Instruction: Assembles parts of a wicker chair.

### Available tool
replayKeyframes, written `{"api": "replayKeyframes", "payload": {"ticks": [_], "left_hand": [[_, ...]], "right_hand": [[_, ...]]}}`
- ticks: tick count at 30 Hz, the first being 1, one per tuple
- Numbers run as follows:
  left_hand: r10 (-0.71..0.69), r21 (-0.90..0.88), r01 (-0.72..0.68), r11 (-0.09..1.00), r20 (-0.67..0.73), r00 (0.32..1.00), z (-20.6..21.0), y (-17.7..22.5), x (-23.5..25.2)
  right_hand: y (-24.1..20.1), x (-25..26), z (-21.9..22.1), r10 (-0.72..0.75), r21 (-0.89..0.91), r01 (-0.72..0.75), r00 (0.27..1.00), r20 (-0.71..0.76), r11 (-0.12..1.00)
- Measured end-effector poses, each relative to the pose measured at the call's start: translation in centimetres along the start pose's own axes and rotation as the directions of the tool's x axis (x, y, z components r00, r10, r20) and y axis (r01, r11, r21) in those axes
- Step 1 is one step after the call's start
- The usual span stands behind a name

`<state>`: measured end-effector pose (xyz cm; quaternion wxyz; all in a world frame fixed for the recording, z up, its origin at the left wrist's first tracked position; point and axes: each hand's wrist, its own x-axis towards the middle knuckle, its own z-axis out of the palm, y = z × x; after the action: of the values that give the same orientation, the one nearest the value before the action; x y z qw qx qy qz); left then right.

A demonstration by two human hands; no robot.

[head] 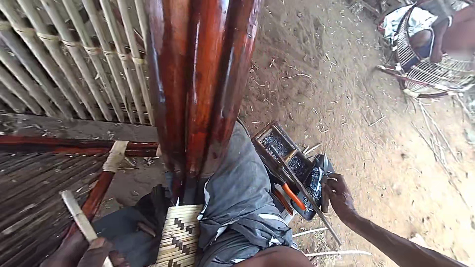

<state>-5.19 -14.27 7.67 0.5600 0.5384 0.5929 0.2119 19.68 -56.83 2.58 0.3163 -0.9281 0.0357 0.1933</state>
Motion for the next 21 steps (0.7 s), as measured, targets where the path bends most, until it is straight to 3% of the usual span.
{"api": "replayKeyframes", "payload": {"ticks": [3, 7, 11, 16, 21], "left_hand": [[0.040, 0.020, -0.042, 0.999, 0.090, 0.995, -1.9, -2.8, 1.8], [0.070, 0.024, -0.071, 0.997, 0.044, 0.997, -2.3, -3.2, 2.1], [0.099, 0.012, -0.099, 0.995, -0.009, 0.995, -2.9, -3.2, 2.2], [0.115, -0.002, -0.115, 0.993, -0.063, 0.991, -3.0, -2.9, 1.7], [0.097, 0.026, -0.096, 0.995, -0.047, 0.994, -2.6, -2.4, 1.6]], "right_hand": [[-0.9, 0.3, 0.2, -0.156, -0.210, 0.174, 0.983, 0.099, 0.962], [-2.1, 1.4, 1.4, -0.203, -0.386, 0.283, 0.951, 0.235, 0.878], [-3.3, 2.6, 3.0, -0.165, -0.461, 0.283, 0.946, 0.280, 0.841], [-5.8, 2.9, 3.5, -0.203, -0.536, 0.392, 0.903, 0.378, 0.748], [-6.8, 2.8, 3.3, -0.157, -0.535, 0.396, 0.886, 0.436, 0.746]]}}
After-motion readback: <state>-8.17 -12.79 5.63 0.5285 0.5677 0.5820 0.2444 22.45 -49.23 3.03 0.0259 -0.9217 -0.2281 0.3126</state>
